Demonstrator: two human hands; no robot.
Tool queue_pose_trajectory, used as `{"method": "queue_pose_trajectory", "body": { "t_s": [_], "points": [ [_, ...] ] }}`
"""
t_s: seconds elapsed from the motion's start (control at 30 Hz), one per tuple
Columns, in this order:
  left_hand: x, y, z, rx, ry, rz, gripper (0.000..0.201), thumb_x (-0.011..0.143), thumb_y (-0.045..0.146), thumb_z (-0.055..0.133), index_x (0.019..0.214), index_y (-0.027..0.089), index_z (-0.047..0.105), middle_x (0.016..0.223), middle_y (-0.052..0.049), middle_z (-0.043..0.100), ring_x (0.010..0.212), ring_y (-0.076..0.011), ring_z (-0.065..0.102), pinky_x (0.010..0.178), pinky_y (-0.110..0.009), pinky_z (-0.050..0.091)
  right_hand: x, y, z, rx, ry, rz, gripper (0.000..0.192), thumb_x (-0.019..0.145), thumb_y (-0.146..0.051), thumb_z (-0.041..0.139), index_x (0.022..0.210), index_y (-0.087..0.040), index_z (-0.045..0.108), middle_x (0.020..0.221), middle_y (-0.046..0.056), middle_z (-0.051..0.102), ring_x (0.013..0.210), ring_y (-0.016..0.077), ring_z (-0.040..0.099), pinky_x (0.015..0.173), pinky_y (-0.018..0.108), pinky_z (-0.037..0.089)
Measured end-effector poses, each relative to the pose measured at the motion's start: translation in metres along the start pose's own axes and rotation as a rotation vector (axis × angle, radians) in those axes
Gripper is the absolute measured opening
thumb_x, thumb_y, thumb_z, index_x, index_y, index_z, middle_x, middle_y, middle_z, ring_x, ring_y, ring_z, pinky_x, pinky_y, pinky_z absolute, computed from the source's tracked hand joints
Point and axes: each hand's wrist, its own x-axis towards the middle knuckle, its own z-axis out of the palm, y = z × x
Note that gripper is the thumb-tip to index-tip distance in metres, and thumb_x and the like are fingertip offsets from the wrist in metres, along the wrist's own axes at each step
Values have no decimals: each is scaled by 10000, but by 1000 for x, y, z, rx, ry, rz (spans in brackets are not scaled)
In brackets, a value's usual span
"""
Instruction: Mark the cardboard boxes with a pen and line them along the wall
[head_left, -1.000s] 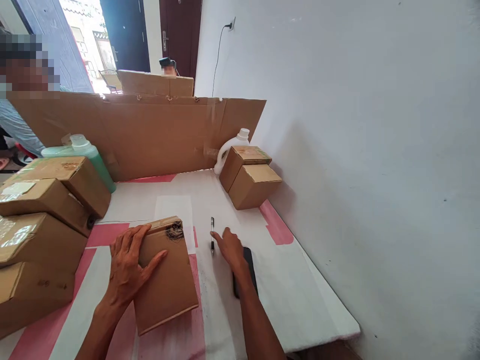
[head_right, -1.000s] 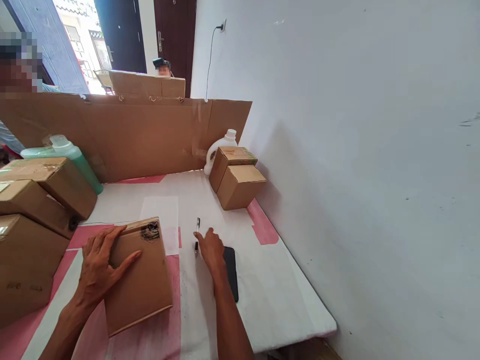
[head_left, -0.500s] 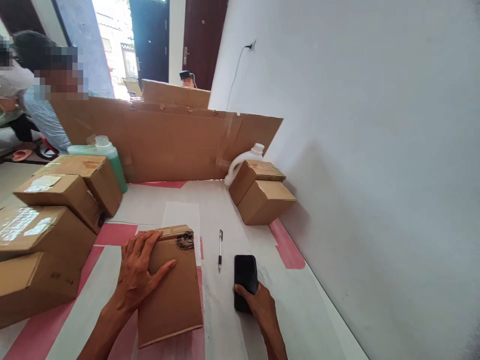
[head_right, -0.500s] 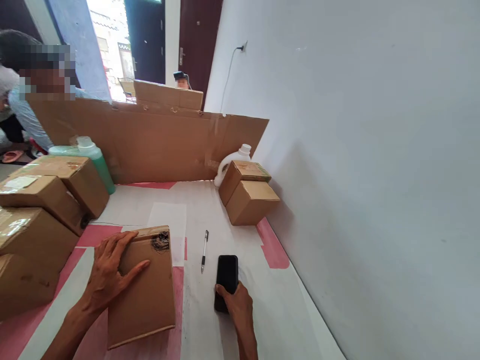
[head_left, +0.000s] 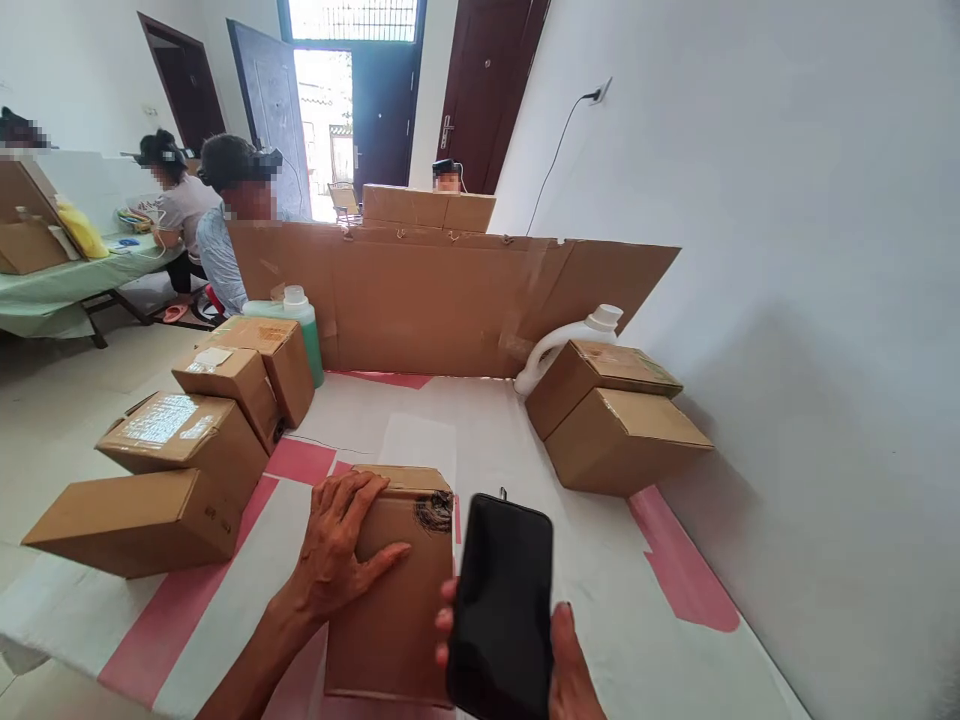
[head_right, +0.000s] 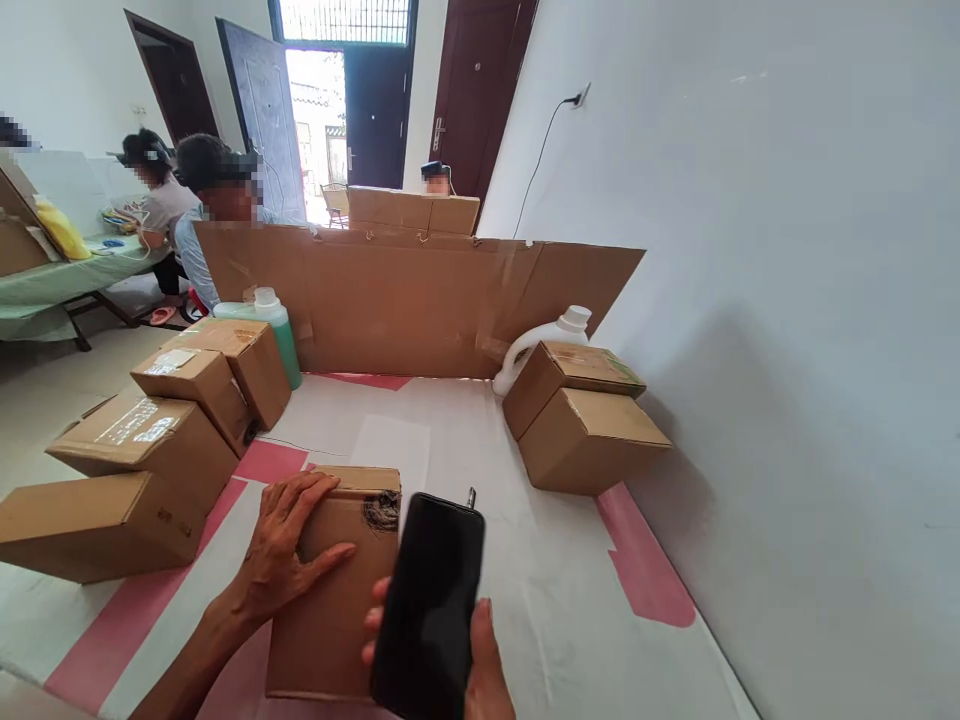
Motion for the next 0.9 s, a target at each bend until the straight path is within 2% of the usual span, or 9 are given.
{"method": "queue_pose_trajectory", "body": {
  "t_s": [0.1, 0.2, 0.37, 0.5, 0.6, 0.77, 0.9],
  "points": [
    [-2, 1, -2, -12, -1, 0, 593, 878, 378, 738, 1383, 191, 488, 1275, -120, 623, 1214, -312, 543, 1054, -439, 389, 8, 8, 32, 39, -145, 59, 649, 858, -684, 649, 1090, -91, 776, 1090, 191, 771, 897, 287, 740, 829, 420, 591],
    [-4, 1, -4, -30, -21, -14, 596, 870, 339, 738, 1386, 187, 482, 1282, -122, 614, 1221, -310, 530, 1060, -437, 377, 16, 12, 43, 41, -225, 109, 607, 895, -636, 611, 1092, -85, 773, 1076, 187, 773, 871, 281, 740, 796, 404, 587],
    [-4, 1, -3, -48, -36, -13, 595, 859, 316, 733, 1381, 190, 477, 1283, -124, 610, 1223, -314, 516, 1070, -441, 356, 17, 11, 47, 95, -244, 142, 565, 947, -585, 527, 1098, -101, 774, 1103, 173, 768, 922, 295, 732, 805, 412, 581],
    [-3, 1, -4, -60, -44, -12, 589, 877, 331, 716, 1393, 196, 465, 1284, -121, 607, 1221, -312, 512, 1069, -446, 350, 16, 11, 49, 92, -259, 171, 621, 922, -653, 525, 1085, -108, 773, 1034, 179, 769, 885, 309, 733, 816, 450, 581],
    [-3, 2, -5, -55, -45, -10, 576, 885, 332, 702, 1394, 197, 466, 1287, -121, 603, 1218, -310, 513, 1064, -439, 353, 17, 12, 46, 97, -264, 173, 585, 909, -650, 550, 1102, -142, 768, 1015, 167, 770, 884, 316, 732, 811, 467, 582],
    [-2, 1, -4, -23, -21, -2, 560, 893, 345, 693, 1383, 179, 481, 1276, -124, 608, 1201, -304, 525, 1054, -424, 361, 22, 14, 33, 102, -320, 196, 574, 914, -633, 562, 1133, -142, 763, 1038, 167, 772, 867, 312, 745, 833, 484, 574],
    [-3, 0, -3, -1, -7, 8, 539, 893, 347, 689, 1368, 174, 501, 1259, -124, 623, 1189, -302, 541, 1041, -420, 375, 21, 13, 33, 102, -317, 142, 555, 926, -603, 574, 1175, -140, 752, 1142, 157, 759, 952, 301, 736, 873, 452, 566]
  ]
}}
